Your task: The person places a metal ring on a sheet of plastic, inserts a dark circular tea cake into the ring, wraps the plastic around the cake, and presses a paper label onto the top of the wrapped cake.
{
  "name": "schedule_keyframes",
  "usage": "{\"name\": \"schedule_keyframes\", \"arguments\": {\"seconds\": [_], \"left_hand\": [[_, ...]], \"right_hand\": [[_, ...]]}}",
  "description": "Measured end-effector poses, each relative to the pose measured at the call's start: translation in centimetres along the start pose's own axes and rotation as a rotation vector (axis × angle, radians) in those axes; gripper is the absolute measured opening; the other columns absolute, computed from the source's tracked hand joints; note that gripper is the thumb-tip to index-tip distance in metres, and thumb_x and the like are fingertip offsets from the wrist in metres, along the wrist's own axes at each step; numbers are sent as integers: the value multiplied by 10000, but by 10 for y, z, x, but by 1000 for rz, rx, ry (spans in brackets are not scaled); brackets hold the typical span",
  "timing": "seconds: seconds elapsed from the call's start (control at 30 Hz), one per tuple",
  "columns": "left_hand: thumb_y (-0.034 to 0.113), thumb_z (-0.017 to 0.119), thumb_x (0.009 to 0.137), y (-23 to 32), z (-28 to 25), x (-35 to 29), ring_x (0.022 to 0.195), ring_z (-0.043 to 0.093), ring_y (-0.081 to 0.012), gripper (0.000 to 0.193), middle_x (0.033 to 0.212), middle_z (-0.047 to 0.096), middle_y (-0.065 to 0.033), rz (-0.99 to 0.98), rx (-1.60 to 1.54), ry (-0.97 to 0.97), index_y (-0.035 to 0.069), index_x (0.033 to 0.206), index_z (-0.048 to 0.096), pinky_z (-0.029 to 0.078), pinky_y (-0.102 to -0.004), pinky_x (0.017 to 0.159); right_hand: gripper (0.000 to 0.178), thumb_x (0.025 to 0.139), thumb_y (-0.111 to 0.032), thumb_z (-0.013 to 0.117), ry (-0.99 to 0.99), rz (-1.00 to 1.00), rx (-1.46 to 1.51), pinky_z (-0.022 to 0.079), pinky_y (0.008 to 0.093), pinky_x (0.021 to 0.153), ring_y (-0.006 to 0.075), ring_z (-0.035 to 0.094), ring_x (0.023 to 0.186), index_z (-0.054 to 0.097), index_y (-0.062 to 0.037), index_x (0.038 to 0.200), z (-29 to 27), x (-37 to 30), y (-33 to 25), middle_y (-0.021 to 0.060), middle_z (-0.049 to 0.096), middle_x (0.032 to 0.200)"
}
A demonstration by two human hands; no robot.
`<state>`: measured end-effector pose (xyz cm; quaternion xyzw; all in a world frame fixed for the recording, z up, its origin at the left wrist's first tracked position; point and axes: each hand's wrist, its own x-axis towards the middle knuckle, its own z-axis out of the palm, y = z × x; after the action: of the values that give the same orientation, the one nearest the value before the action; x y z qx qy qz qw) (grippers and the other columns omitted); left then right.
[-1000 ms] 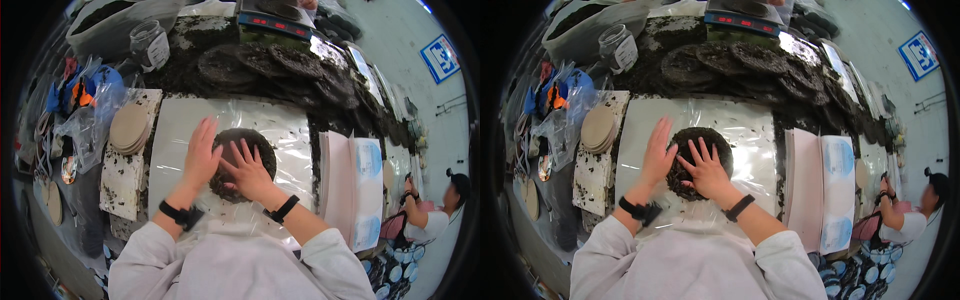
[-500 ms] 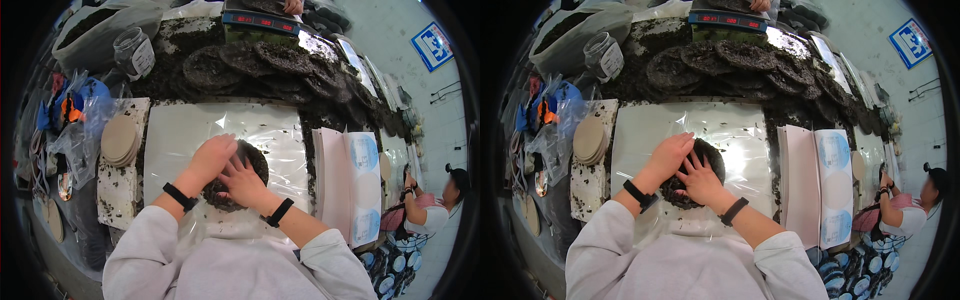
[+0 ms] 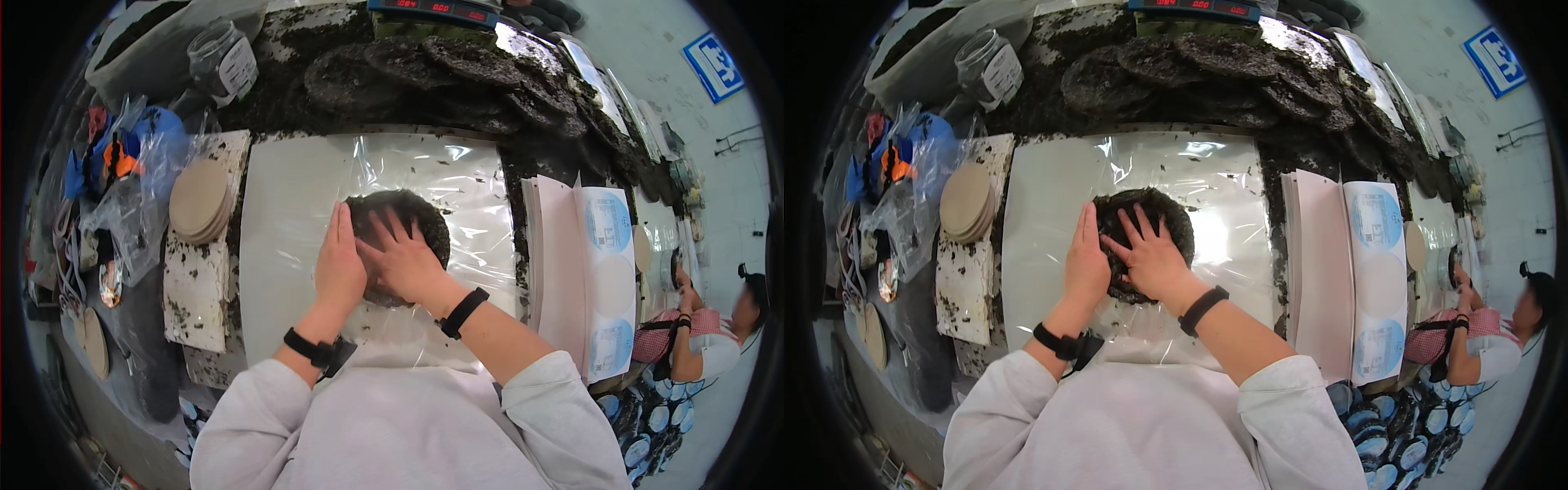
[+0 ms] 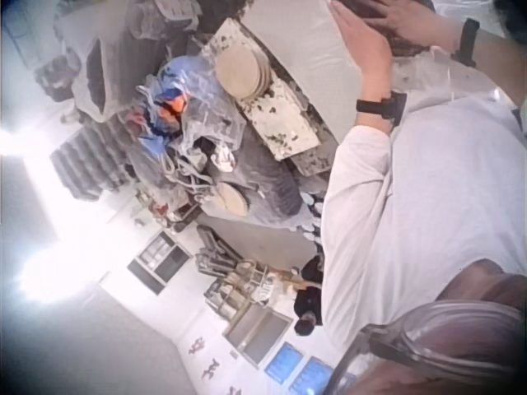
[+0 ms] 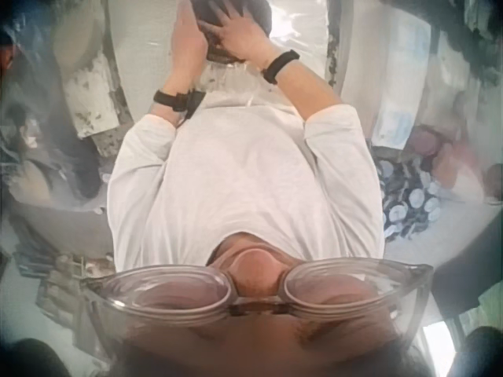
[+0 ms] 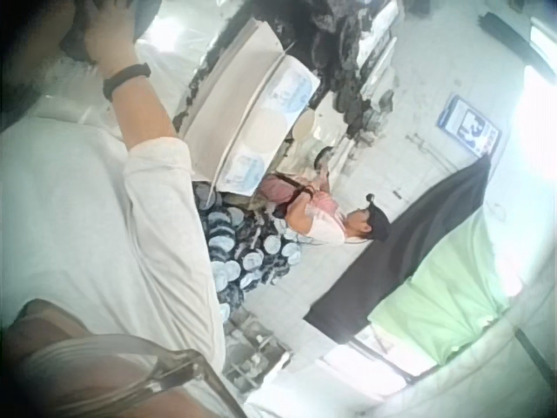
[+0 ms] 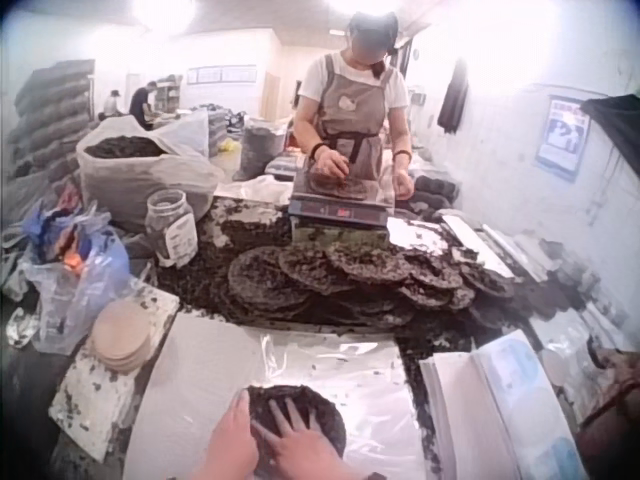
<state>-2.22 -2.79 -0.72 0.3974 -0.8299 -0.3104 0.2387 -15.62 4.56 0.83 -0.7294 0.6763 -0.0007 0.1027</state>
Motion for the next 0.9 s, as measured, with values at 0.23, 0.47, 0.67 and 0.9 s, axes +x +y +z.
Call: {"name": "schedule_keyframes", "arguments": {"seconds": [0.23, 0.47, 0.67, 0.9], "left_hand": [[-39, 466, 880, -24, -4, -11, 1373, 362, -386, 505, 1498, 351, -235, 248, 209, -34, -42, 1381, 404, 357, -435, 1110], [89, 621, 855, -7, -97, -39, 1344, 414, -327, 602, 1548, 289, -194, 281, 274, 285, 11, 1409, 398, 367, -394, 1087], [141, 643, 859, -52, -97, -79, 700, 564, -125, 597, 952, 627, -51, -561, -340, -415, 10, 1396, 419, 476, -269, 584], [283, 632, 913, -78, -196, -111, 928, 547, -148, 625, 1042, 558, -43, 38, -1102, -70, 27, 1429, 389, 460, -280, 788]], "right_hand": [[603, 834, -232, 547, 25, 34, -30, 172, 639, 1135, 397, 193, 1458, 481, -266, 1433, 24, 3, -1, 170, 274, 1565], [626, 856, -268, 543, -53, 70, -102, 146, 645, 1140, 386, 161, 1470, 423, -278, 1471, 22, 2, 8, 163, 221, 1590], [650, 862, -309, 566, -101, 49, -166, 165, 635, 1137, 387, 127, 1479, 392, -280, 1488, 16, 6, -11, 169, 181, 1602], [656, 867, -326, 568, -179, 83, -120, 186, 644, 1124, 409, 119, 1475, 385, -261, 1493, 7, -27, -32, 191, 179, 1596]]}}
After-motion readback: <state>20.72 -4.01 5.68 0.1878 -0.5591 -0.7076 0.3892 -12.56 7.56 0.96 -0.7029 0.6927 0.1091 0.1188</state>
